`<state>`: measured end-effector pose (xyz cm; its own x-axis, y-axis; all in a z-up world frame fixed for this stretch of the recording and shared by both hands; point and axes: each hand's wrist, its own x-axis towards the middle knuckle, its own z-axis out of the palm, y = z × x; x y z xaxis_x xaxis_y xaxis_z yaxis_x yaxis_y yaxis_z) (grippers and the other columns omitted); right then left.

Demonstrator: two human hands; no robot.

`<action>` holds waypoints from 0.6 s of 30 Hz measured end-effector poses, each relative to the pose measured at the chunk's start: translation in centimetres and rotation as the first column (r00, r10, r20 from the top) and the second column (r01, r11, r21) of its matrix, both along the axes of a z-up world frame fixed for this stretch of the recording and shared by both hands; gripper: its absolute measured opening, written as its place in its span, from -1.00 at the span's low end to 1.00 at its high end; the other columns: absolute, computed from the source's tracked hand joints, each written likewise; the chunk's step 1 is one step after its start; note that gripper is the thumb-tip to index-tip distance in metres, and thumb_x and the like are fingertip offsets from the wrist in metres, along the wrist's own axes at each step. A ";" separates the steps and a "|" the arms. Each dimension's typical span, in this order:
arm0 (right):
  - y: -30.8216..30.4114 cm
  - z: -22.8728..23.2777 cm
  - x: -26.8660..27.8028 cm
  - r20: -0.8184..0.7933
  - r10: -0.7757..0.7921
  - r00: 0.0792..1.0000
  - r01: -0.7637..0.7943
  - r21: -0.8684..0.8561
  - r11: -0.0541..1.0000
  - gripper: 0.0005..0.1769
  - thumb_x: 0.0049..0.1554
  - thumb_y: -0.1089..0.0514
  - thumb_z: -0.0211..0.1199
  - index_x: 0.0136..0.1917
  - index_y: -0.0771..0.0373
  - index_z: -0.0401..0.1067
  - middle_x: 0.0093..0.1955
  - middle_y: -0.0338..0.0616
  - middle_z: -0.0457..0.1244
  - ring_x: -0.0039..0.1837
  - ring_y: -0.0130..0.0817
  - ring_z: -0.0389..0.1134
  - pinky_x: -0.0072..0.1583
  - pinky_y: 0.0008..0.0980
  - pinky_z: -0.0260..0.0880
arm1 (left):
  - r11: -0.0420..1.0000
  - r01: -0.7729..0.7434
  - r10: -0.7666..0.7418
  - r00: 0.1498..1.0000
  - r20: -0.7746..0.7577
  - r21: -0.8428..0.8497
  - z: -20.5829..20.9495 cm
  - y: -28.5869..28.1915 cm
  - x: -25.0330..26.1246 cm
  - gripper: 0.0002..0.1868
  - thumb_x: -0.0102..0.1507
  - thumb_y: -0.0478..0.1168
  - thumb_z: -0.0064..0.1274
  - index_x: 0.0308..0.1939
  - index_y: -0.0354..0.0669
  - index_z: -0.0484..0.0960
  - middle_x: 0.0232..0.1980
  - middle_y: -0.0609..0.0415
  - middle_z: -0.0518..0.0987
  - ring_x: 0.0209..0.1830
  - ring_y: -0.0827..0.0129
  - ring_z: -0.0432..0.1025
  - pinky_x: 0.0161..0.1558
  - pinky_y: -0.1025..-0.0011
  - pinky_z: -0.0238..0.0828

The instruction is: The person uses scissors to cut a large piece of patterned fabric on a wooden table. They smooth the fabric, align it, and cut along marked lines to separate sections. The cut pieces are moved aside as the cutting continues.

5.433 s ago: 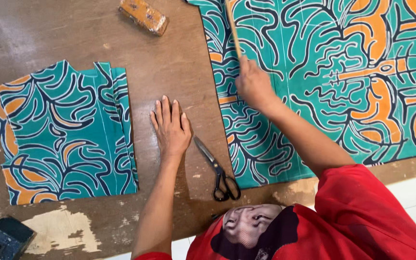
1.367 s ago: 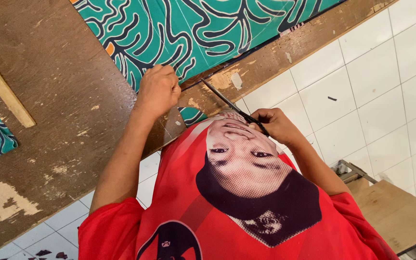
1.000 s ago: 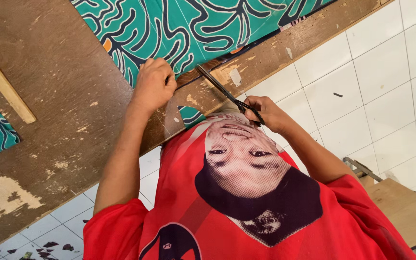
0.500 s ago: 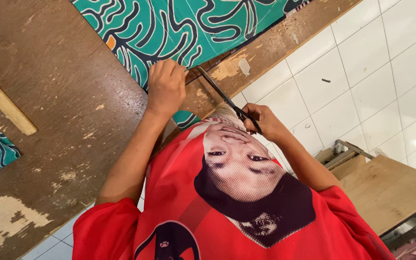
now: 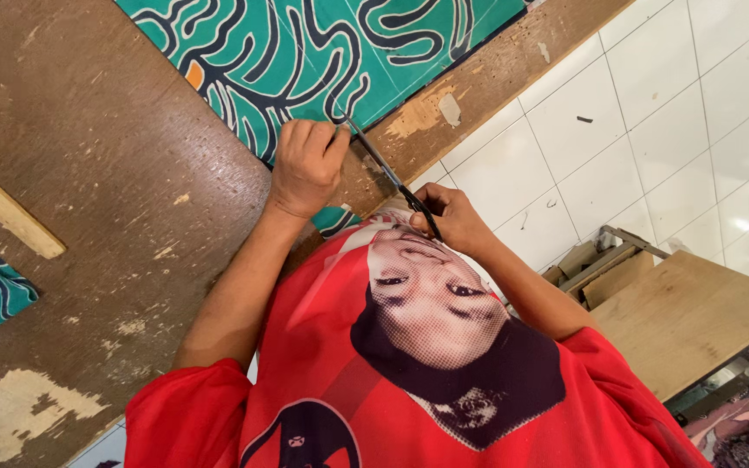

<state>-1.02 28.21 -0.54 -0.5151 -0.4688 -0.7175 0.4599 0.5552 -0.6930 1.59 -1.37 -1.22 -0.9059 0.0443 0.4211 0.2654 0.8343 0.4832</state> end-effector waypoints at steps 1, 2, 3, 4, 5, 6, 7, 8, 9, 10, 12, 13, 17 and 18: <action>-0.2 -0.1 0.1 -0.012 -0.005 1.000 0.005 -0.006 1.000 -0.37 -0.03 -0.28 0.46 -0.06 0.33 0.45 -0.36 -0.37 0.18 -0.30 -0.58 0.16 -0.27 -0.53 0.13 | 1.000 0.002 -0.002 1.000 -0.004 -0.001 -0.1 0.0 0.0 -0.80 0.24 -0.41 0.17 -0.05 -0.30 0.69 -0.16 0.06 0.45 -0.14 0.24 0.37 -0.02 0.27 0.32; -0.3 -0.1 0.3 -0.013 -0.016 1.000 0.015 -0.023 1.000 -0.39 -0.01 -0.26 0.47 -0.05 0.33 0.45 -0.35 -0.37 0.19 -0.29 -0.59 0.17 -0.26 -0.53 0.14 | 1.000 0.004 -0.004 1.000 -0.002 0.003 -0.1 -0.1 0.1 -0.80 0.24 -0.41 0.17 -0.05 -0.30 0.69 -0.16 0.06 0.45 -0.14 0.24 0.37 -0.02 0.27 0.32; -0.4 -0.2 0.5 -0.013 -0.025 1.000 0.025 -0.039 0.999 -0.40 0.00 -0.24 0.48 -0.05 0.34 0.45 -0.34 -0.37 0.19 -0.28 -0.60 0.17 -0.25 -0.53 0.14 | 1.000 0.005 -0.005 1.000 0.000 0.006 -0.1 -0.1 0.1 -0.80 0.24 -0.40 0.17 -0.05 -0.30 0.69 -0.16 0.06 0.45 -0.14 0.24 0.37 -0.03 0.27 0.32; -0.4 -0.3 0.6 -0.013 -0.035 0.999 0.034 -0.056 0.998 -0.41 0.01 -0.22 0.49 -0.04 0.34 0.45 -0.33 -0.37 0.20 -0.27 -0.60 0.17 -0.24 -0.53 0.15 | 1.000 0.006 -0.006 1.000 0.001 0.009 -0.2 -0.1 0.1 -0.80 0.24 -0.40 0.17 -0.04 -0.29 0.69 -0.16 0.06 0.44 -0.14 0.24 0.37 -0.03 0.26 0.32; -0.4 -0.4 0.6 -0.009 -0.042 0.999 0.042 -0.068 0.997 -0.42 0.01 -0.21 0.49 -0.04 0.34 0.45 -0.32 -0.37 0.20 -0.27 -0.60 0.17 -0.24 -0.53 0.16 | 1.000 0.005 -0.005 1.000 0.004 0.013 -0.2 -0.1 0.1 -0.79 0.24 -0.40 0.17 -0.04 -0.29 0.69 -0.16 0.05 0.45 -0.14 0.24 0.37 -0.02 0.26 0.32; -0.4 -0.5 0.7 -0.004 -0.050 0.999 0.050 -0.079 0.996 -0.43 0.02 -0.20 0.49 -0.03 0.34 0.46 -0.31 -0.38 0.21 -0.26 -0.61 0.18 -0.24 -0.54 0.16 | 1.000 0.005 -0.005 1.000 0.006 0.017 -0.2 -0.1 0.0 -0.79 0.23 -0.40 0.17 -0.04 -0.29 0.69 -0.15 0.05 0.45 -0.13 0.23 0.37 -0.02 0.26 0.32; -0.4 -0.5 0.7 0.000 -0.059 0.998 0.059 -0.091 0.994 -0.44 0.03 -0.19 0.49 -0.03 0.34 0.47 -0.31 -0.38 0.22 -0.26 -0.61 0.18 -0.24 -0.54 0.17 | 1.000 0.005 -0.005 1.000 0.008 0.021 -0.2 -0.2 0.0 -0.78 0.22 -0.39 0.17 -0.04 -0.29 0.68 -0.15 0.05 0.45 -0.13 0.23 0.38 -0.02 0.26 0.33; -0.5 -0.5 0.8 0.004 -0.054 0.999 0.054 -0.077 0.996 -0.45 0.03 -0.19 0.49 -0.03 0.34 0.47 -0.31 -0.38 0.22 -0.26 -0.61 0.18 -0.24 -0.54 0.16 | 1.000 0.005 -0.005 1.000 0.006 0.024 -0.2 -0.2 0.0 -0.78 0.23 -0.40 0.17 -0.04 -0.29 0.69 -0.15 0.05 0.45 -0.13 0.23 0.38 -0.02 0.26 0.32; -0.5 -0.5 0.9 0.008 -0.051 0.999 0.051 -0.063 0.997 -0.45 0.04 -0.19 0.48 -0.04 0.34 0.47 -0.32 -0.38 0.22 -0.26 -0.62 0.17 -0.24 -0.54 0.16 | 1.000 0.006 -0.007 1.000 0.004 0.027 -0.2 -0.3 0.0 -0.79 0.23 -0.40 0.17 -0.04 -0.29 0.69 -0.15 0.05 0.45 -0.13 0.23 0.38 -0.02 0.26 0.32; -0.6 -0.5 0.9 0.012 -0.048 0.999 0.048 -0.049 0.998 -0.46 0.05 -0.19 0.48 -0.04 0.34 0.48 -0.32 -0.38 0.22 -0.27 -0.62 0.17 -0.24 -0.54 0.16 | 1.000 0.008 -0.008 1.000 0.002 0.030 -0.2 -0.3 0.0 -0.79 0.23 -0.40 0.17 -0.05 -0.30 0.69 -0.15 0.05 0.45 -0.13 0.23 0.38 -0.02 0.26 0.32; -0.7 -0.2 1.0 -0.003 -0.032 0.999 0.032 -0.011 0.999 -0.49 0.05 -0.17 0.46 -0.07 0.33 0.48 -0.34 -0.38 0.22 -0.28 -0.62 0.17 -0.26 -0.54 0.16 | 1.000 0.014 -0.014 1.000 0.008 0.024 -0.2 -0.3 0.0 -0.80 0.25 -0.40 0.18 -0.04 -0.30 0.69 -0.16 0.06 0.45 -0.14 0.23 0.37 -0.03 0.26 0.31; -0.8 0.0 0.9 -0.012 -0.021 1.000 0.022 0.007 1.000 -0.50 0.06 -0.17 0.46 -0.08 0.33 0.48 -0.35 -0.38 0.22 -0.29 -0.62 0.17 -0.27 -0.54 0.16 | 1.000 0.015 -0.016 1.000 0.010 0.021 -0.2 -0.3 -0.1 -0.80 0.25 -0.40 0.19 -0.04 -0.30 0.69 -0.16 0.06 0.45 -0.14 0.23 0.37 -0.03 0.25 0.31; -1.9 0.5 0.0 0.022 -0.058 0.998 0.060 -0.075 0.995 -0.49 0.06 -0.13 0.49 -0.06 0.35 0.45 -0.34 -0.35 0.22 -0.31 -0.61 0.20 -0.28 -0.53 0.17 | 0.999 0.016 -0.017 1.000 0.009 0.036 0.0 -0.5 -0.2 -0.78 0.20 -0.41 0.18 -0.06 -0.31 0.68 -0.14 0.05 0.46 -0.12 0.22 0.39 -0.02 0.24 0.33; -2.3 0.5 -0.3 0.050 -0.074 0.996 0.078 -0.070 0.995 -0.49 0.05 -0.14 0.48 -0.06 0.35 0.44 -0.36 -0.33 0.23 -0.33 -0.59 0.22 -0.30 -0.52 0.19 | 0.999 0.018 -0.018 1.000 0.009 0.040 -0.1 -0.5 -0.2 -0.78 0.21 -0.41 0.18 -0.06 -0.31 0.68 -0.14 0.05 0.47 -0.12 0.22 0.39 -0.02 0.25 0.33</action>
<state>-1.35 25.88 -0.06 -0.5176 -0.4807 -0.7078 0.5321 0.4669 -0.7063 1.42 -1.84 -1.28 -0.9089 0.0440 0.4147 0.2759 0.8092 0.5188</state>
